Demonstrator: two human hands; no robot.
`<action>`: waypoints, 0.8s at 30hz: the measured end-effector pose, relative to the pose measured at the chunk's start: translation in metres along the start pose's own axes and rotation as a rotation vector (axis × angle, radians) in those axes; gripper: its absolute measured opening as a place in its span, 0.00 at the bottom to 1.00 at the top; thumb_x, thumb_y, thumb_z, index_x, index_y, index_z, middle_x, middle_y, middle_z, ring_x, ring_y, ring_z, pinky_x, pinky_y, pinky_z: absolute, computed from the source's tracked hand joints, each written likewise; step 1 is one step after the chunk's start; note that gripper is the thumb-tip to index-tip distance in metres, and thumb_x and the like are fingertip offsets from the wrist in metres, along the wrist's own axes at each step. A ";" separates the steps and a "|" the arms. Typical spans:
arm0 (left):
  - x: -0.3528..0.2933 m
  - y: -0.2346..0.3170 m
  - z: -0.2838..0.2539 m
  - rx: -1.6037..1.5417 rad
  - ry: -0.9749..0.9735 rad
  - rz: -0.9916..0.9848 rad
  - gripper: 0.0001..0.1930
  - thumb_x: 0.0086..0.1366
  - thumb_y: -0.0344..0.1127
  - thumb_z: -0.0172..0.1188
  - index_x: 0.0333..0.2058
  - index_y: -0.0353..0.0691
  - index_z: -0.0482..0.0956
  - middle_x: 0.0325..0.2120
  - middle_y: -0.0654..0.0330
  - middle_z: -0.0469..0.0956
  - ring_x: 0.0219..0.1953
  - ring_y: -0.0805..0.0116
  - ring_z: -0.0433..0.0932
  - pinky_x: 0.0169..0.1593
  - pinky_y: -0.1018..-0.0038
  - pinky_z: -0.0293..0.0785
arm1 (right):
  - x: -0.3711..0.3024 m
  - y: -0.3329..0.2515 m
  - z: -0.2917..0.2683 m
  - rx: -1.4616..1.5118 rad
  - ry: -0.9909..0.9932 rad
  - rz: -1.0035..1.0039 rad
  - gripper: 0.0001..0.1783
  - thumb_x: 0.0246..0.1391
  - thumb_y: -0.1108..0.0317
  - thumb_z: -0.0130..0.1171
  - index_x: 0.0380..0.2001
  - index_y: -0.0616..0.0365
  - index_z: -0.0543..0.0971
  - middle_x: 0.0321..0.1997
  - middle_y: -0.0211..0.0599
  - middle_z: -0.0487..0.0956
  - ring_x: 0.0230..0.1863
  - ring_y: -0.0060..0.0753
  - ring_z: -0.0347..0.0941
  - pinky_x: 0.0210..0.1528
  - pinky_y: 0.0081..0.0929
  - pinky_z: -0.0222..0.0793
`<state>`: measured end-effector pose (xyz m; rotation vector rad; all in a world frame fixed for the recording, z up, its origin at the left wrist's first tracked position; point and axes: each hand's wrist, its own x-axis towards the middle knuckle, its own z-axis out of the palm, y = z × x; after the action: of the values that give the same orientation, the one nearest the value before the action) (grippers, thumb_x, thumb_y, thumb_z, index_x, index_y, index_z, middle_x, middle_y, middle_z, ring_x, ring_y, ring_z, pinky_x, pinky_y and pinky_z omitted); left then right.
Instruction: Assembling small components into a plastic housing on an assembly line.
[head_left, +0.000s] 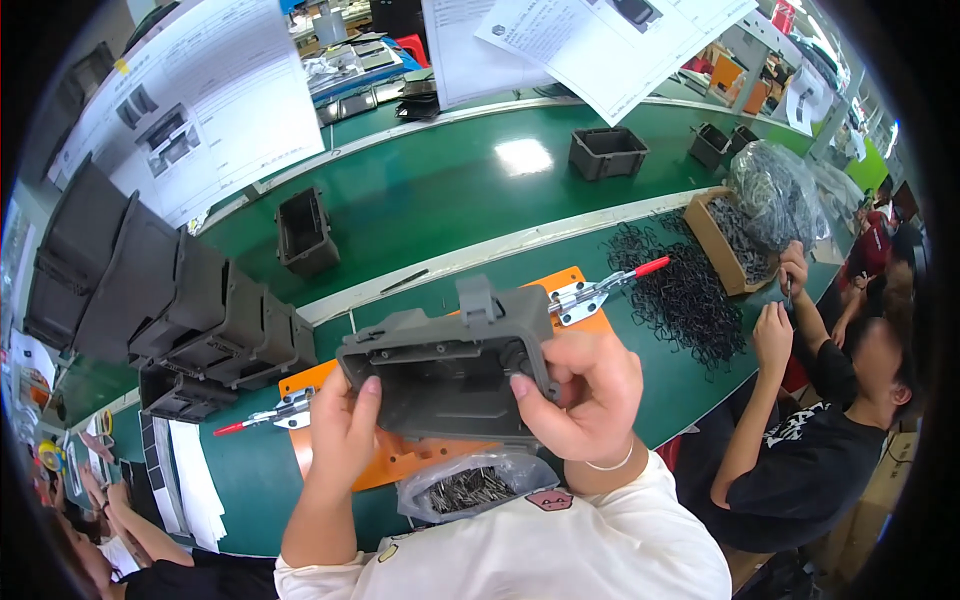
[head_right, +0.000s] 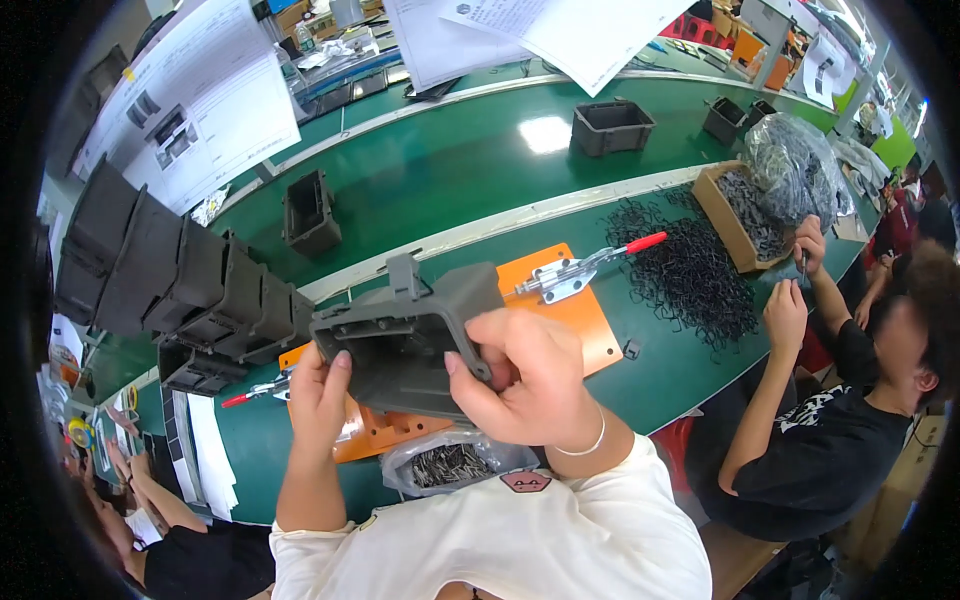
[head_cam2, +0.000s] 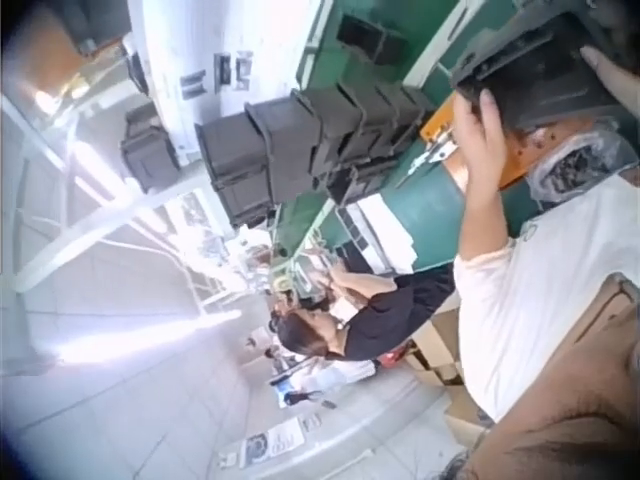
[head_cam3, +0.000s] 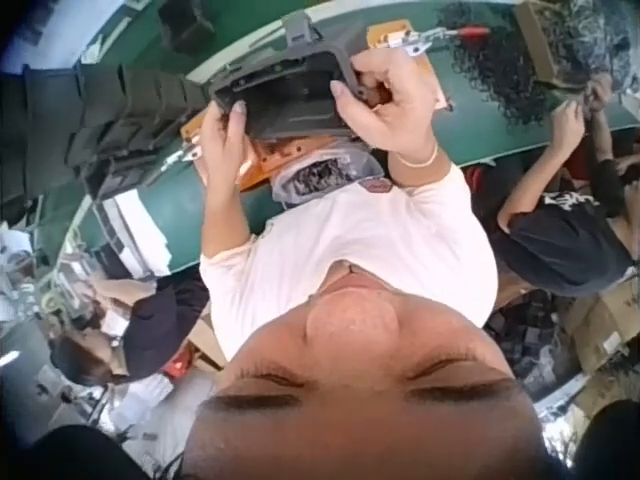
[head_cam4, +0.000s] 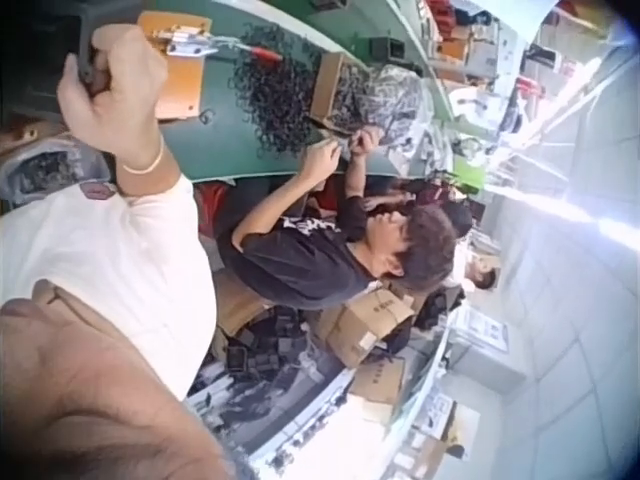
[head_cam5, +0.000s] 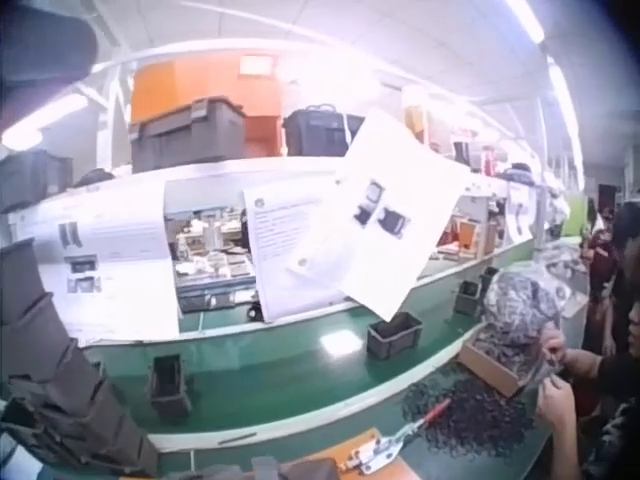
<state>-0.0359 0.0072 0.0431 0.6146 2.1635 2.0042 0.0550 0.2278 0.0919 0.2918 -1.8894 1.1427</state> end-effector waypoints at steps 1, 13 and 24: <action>0.008 -0.002 -0.003 0.039 -0.017 -0.007 0.09 0.67 0.29 0.53 0.43 0.33 0.74 0.34 0.66 0.75 0.37 0.81 0.69 0.43 0.81 0.66 | 0.003 0.002 -0.001 0.003 0.000 0.079 0.13 0.41 0.79 0.65 0.30 0.61 0.71 0.12 0.25 0.60 0.11 0.18 0.53 0.15 0.17 0.48; 0.247 -0.081 -0.002 0.056 0.043 -0.609 0.14 0.67 0.40 0.48 0.41 0.33 0.70 0.32 0.51 0.78 0.26 0.57 0.82 0.30 0.65 0.80 | 0.009 0.015 -0.003 0.236 -0.145 -0.028 0.16 0.37 0.90 0.45 0.32 0.67 0.73 0.26 0.40 0.70 0.22 0.36 0.67 0.24 0.24 0.63; 0.301 -0.143 -0.005 0.148 0.235 -0.350 0.15 0.65 0.39 0.55 0.42 0.31 0.73 0.40 0.51 0.77 0.30 0.64 0.81 0.29 0.73 0.77 | 0.006 0.023 -0.017 0.459 -0.091 -0.002 0.12 0.20 0.82 0.38 0.17 0.63 0.66 0.17 0.36 0.65 0.16 0.37 0.59 0.16 0.28 0.54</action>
<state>-0.3408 0.1117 -0.0424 0.0048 2.3645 1.8163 0.0478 0.2556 0.0856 0.6067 -1.6821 1.5793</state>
